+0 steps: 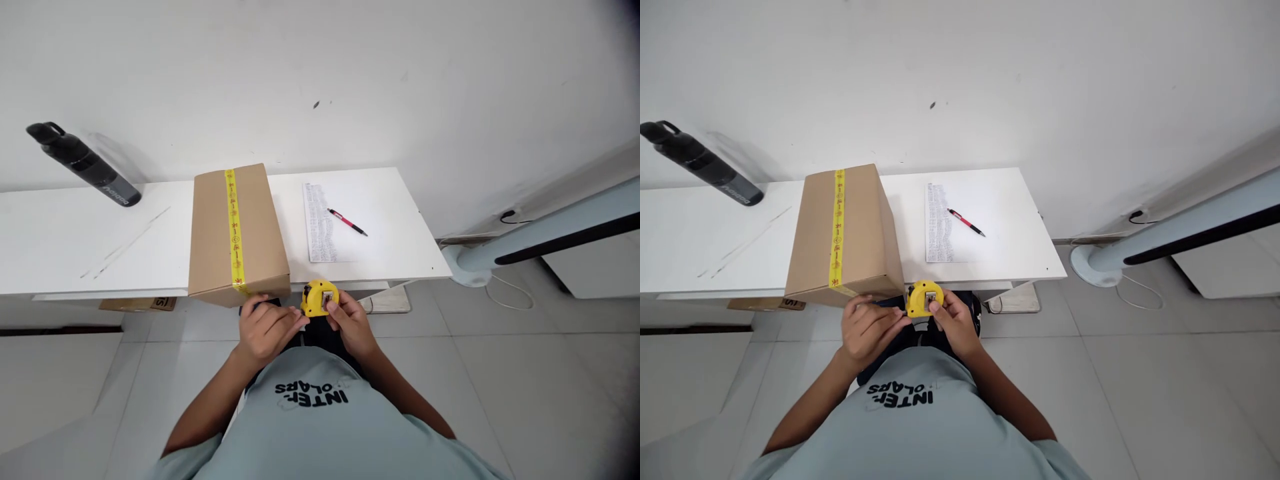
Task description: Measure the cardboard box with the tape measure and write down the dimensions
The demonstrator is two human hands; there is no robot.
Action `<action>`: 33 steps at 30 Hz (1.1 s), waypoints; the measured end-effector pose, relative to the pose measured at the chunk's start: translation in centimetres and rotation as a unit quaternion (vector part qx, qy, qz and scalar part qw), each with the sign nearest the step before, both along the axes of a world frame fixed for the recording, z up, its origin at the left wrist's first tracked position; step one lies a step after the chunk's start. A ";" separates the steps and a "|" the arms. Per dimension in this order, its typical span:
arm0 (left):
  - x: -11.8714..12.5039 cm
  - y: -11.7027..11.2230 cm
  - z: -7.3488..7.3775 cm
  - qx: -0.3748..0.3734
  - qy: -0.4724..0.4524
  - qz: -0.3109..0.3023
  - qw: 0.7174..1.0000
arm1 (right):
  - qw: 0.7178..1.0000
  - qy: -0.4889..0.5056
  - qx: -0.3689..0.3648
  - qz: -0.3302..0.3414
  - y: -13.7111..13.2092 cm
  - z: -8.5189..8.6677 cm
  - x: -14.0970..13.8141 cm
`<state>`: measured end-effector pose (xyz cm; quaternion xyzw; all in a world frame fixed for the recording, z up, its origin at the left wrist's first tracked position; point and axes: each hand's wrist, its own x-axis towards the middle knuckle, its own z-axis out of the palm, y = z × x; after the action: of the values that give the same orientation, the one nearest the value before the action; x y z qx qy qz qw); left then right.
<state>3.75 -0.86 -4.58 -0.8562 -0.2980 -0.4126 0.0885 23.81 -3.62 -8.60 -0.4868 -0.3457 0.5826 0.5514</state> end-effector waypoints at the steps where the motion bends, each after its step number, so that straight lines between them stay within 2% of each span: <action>1: 0.3 0.0 -1.0 -0.019 0.001 -0.010 1.000 | 0.999 0.023 -0.026 -0.001 -0.1 -0.5 0.1; 4: 1.1 -0.2 -3.4 -0.093 0.000 -0.018 0.995 | 0.993 0.074 -0.088 0.011 -0.5 -1.6 0.6; 7: 1.4 -0.4 -4.9 -0.240 -0.009 0.011 0.971 | 0.988 0.094 -0.117 0.042 -1.1 -2.2 0.7; 9: 1.5 -0.6 -5.4 -0.374 -0.035 0.008 0.927 | 0.983 0.111 -0.124 0.079 -1.3 -2.6 0.6; 11: 1.6 -0.8 -5.6 -0.488 -0.077 -0.019 0.869 | 0.976 0.131 -0.121 0.122 -1.4 -2.8 0.4; 14: 1.8 -0.8 -5.5 -0.565 -0.150 -0.037 0.811 | 0.976 0.094 -0.072 0.183 -0.8 -2.8 0.9; 16: 2.0 -0.2 -5.0 -0.576 -0.196 -0.028 0.793 | 0.987 -0.015 -0.002 0.162 0.8 -2.2 2.2; 18: 2.3 1.2 -4.4 -0.577 -0.212 -0.014 0.788 | 0.981 -0.173 0.073 0.048 3.5 -1.4 4.3; 19: 2.6 2.2 -4.0 -0.574 -0.206 -0.003 0.793 | 0.960 -0.258 0.102 -0.022 5.2 -1.0 5.6; 20: 2.8 3.3 -3.7 -0.566 -0.184 0.014 0.803 | 0.928 -0.344 0.128 -0.061 7.1 -0.7 6.9; 22: 3.2 5.9 -2.9 -0.536 -0.122 0.067 0.833 | 0.847 -0.504 0.151 -0.072 10.9 -0.6 9.3; 23: 3.3 7.2 -2.5 -0.518 -0.092 0.094 0.845 | 0.813 -0.565 0.124 -0.070 12.6 -0.7 10.3; 25: 3.3 9.6 -1.5 -0.490 -0.041 0.140 0.859 | 0.776 -0.628 0.060 -0.031 14.9 -1.2 11.6; 28: 2.8 12.5 0.2 -0.465 0.026 0.196 0.863 | 0.760 -0.649 0.019 0.035 15.6 -2.2 11.7; 30: 2.7 14.0 1.3 -0.457 0.087 0.236 0.853 | 0.754 -0.655 0.025 0.042 14.8 -2.7 11.0; 33: 2.9 16.0 2.4 -0.457 0.180 0.291 0.821 | 0.751 -0.659 0.028 0.031 13.3 -3.1 9.7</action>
<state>6.64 15.13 -2.20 -0.7311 -0.6663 -0.0229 -0.1448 33.55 9.67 -11.68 -0.7235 -0.6545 0.1240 0.1811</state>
